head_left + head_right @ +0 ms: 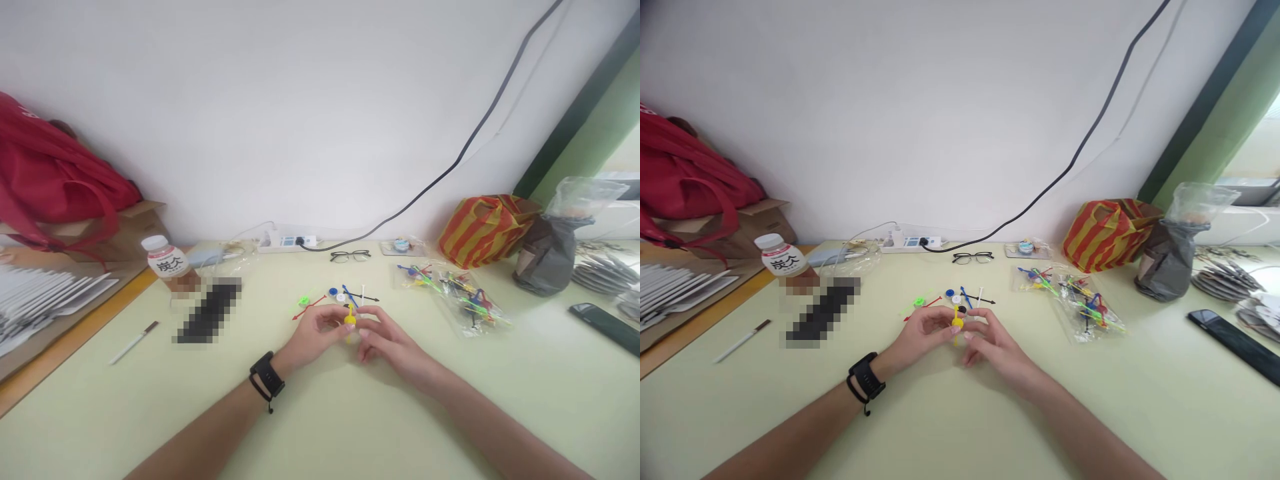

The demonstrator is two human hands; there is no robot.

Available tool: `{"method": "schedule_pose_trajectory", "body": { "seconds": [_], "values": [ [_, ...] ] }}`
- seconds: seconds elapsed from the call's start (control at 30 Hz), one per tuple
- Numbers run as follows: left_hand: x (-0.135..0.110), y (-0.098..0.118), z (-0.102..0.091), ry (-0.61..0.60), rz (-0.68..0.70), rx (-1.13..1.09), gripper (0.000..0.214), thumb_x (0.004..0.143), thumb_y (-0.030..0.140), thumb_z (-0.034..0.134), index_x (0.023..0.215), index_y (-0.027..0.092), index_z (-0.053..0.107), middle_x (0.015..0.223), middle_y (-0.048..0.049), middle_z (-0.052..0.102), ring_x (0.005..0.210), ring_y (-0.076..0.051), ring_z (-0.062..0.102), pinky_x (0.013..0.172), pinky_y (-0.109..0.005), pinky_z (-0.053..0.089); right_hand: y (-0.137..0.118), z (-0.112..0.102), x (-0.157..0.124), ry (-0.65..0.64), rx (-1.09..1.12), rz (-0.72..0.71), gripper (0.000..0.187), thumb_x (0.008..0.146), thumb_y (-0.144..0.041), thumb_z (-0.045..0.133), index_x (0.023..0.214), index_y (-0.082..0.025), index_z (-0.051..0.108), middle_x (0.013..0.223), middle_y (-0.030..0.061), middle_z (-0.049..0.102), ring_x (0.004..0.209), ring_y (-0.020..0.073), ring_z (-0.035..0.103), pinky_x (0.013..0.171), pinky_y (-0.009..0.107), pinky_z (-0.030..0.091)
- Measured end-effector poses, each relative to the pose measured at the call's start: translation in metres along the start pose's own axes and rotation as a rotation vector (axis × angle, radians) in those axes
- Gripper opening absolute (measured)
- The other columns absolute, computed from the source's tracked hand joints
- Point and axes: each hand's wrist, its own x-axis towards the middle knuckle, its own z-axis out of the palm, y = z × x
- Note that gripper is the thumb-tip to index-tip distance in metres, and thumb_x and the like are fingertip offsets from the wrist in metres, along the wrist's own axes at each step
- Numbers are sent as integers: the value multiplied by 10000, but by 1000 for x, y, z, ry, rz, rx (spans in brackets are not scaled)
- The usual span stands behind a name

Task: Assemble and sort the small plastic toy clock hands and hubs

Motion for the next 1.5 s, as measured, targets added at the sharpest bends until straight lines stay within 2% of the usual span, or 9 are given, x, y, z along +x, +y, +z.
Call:
{"method": "schedule_pose_trajectory", "body": {
  "seconds": [0.17,0.3,0.37,0.5,0.63,0.8,1.1,1.37,1.5],
  "values": [
    [0,3,-1,-17,-3,-35,225,885,346,775,1021,166,775,971,-82,750,899,-200,683,849,-326,562,-1,-3,-1,-94,-10,18,468,912,-472,718,1309,-317,525,1022,10,691,763,150,648,788,347,548],
    [-1,3,1,-2,12,-42,217,863,334,799,999,165,780,1005,-92,755,926,-210,685,867,-337,558,-1,-2,0,-65,-20,-30,517,880,-469,751,1325,-334,525,1238,52,648,771,142,628,752,343,555],
    [-1,4,1,16,32,-7,208,857,324,804,994,169,782,998,-88,757,905,-201,678,837,-319,550,0,-1,0,-87,-14,-33,536,890,-477,738,1355,-345,505,1242,52,651,759,138,631,754,343,551],
    [-2,4,2,5,34,47,206,879,318,782,1029,177,781,997,-85,768,902,-199,688,819,-309,539,2,-1,1,-111,-11,-26,541,897,-485,731,1362,-325,505,972,-3,671,701,133,600,724,317,522],
    [-3,0,4,22,64,66,207,883,317,774,1036,177,781,1051,-92,777,919,-209,703,849,-329,550,-1,-5,3,-19,-94,-40,449,882,-496,743,1241,-265,604,798,-27,600,647,122,509,589,251,431],
    [-5,1,10,53,156,245,194,873,277,771,1049,200,788,1005,-69,788,936,-214,707,861,-334,550,-8,-11,3,112,-82,-85,365,861,-468,776,1121,-243,652,843,-2,625,733,138,535,647,265,444],
    [-7,0,10,68,222,377,129,876,236,746,995,194,773,964,-61,782,885,-205,713,836,-322,542,-7,-9,4,135,-60,-94,340,837,-460,799,1058,-241,661,846,-13,608,711,134,540,692,299,470],
    [-6,5,10,10,130,301,113,881,281,758,903,171,775,876,-62,769,813,-186,679,796,-307,546,-7,-8,4,108,-91,-73,367,845,-483,785,1074,-234,643,811,-14,624,697,134,538,690,295,467],
    [-5,2,10,-46,99,120,172,887,306,765,976,159,759,1016,-98,755,910,-208,696,848,-331,564,-8,-8,4,130,-69,-79,388,841,-498,785,1088,-239,635,801,-20,623,715,137,552,700,288,468]
  ]
}}
